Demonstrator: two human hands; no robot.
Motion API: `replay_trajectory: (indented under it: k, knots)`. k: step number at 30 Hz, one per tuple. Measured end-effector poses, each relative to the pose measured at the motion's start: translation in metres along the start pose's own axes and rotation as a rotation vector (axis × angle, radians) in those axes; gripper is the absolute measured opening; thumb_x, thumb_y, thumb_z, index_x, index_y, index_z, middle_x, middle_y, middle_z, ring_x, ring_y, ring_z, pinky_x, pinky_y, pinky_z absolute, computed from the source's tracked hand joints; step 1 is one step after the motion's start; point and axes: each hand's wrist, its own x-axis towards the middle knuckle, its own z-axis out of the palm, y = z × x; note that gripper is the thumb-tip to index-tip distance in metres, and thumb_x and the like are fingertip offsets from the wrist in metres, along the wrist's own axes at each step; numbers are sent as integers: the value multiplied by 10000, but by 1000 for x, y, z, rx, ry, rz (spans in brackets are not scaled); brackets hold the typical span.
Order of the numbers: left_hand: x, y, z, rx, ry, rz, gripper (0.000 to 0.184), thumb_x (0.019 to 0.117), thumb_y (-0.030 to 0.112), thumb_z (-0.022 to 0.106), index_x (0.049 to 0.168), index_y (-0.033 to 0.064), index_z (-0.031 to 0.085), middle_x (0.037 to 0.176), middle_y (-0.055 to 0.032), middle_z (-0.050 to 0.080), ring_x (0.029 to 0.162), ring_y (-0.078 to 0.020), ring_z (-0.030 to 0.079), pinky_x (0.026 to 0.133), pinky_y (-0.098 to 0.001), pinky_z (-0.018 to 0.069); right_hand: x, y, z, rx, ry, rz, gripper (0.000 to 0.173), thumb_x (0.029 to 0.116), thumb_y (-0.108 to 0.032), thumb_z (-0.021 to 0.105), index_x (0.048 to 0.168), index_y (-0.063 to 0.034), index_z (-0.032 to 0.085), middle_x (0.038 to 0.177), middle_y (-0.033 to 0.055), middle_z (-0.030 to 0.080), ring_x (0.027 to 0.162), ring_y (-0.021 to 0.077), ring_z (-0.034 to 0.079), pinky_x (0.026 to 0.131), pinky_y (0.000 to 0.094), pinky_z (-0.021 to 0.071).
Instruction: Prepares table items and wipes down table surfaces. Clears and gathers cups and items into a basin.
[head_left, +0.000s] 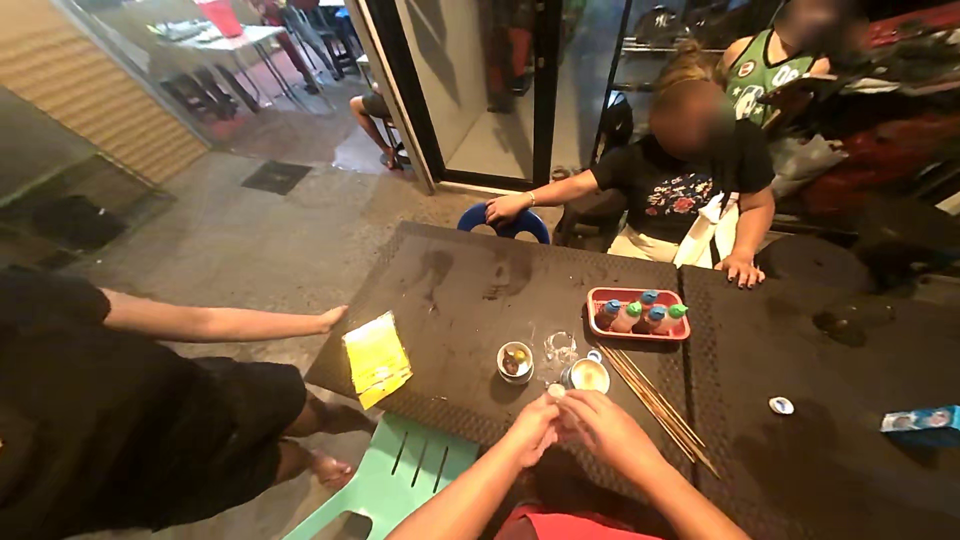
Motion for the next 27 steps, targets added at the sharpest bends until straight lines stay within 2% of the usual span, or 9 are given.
replay_trajectory:
  k: [2,5,8,11,15,20,23,25,27]
  knots:
    - [-7,-2,-5,58,-78,6,373,1068,131,404,1431,50,392,1104,-88,653,915,-170,677,825,-363,572,-1,7,6,8,102,15,252,953,-19,636,1187,8,724,1192,214,713,1127,385,690,972,516,568]
    - [-26,-6,-4,311,-69,180,707,951,131,618,1552,21,262,1320,-193,601,1068,-225,665,924,-401,557,-1,6,0,223,98,213,217,961,-58,642,1139,25,734,1148,210,715,1074,328,698,980,474,558]
    - [-30,-11,-2,545,60,385,625,908,111,755,1437,-35,457,1290,-229,627,1097,-252,679,966,-413,566,8,2,-3,379,86,332,237,923,-84,699,1119,49,709,1145,241,684,997,339,689,925,482,566]
    - [-17,-8,-10,620,204,619,331,933,101,698,1214,-60,634,1153,-183,675,1022,-200,673,929,-367,557,18,-4,-6,436,54,340,299,970,-201,695,1167,24,695,1140,220,686,929,299,707,885,454,589]
    - [-34,60,-25,591,353,741,292,984,92,609,1211,-92,626,1145,-165,696,1050,-165,675,959,-352,555,23,-14,-27,497,131,285,424,1001,-225,643,1358,1,601,1337,207,622,1061,244,680,922,392,574]
    - [-11,99,-73,667,466,1018,274,1014,76,450,1182,-41,632,1212,-130,633,1069,-149,635,925,-339,552,3,21,-18,549,193,318,363,1008,-195,615,1309,8,624,1318,170,640,1094,200,676,931,340,573]
    - [9,86,-80,1100,415,1006,404,987,231,444,1207,-30,661,1295,-222,611,1218,-332,596,1026,-508,499,-4,26,-5,558,131,392,349,1014,-178,608,1304,15,626,1280,169,658,1082,201,678,954,352,563]
    - [37,59,-90,1404,377,1004,438,1005,291,417,1148,12,724,1267,-222,666,1197,-406,623,996,-594,474,-10,24,-1,529,72,394,346,1014,-172,606,1308,10,627,1276,170,659,1090,198,673,959,342,554]
    - [59,35,-105,1554,285,763,378,1056,230,425,1227,38,702,1391,-207,604,1329,-421,532,1106,-631,379,-18,23,2,493,38,380,346,1014,-182,610,1309,-4,640,1282,169,658,1090,199,673,953,334,557]
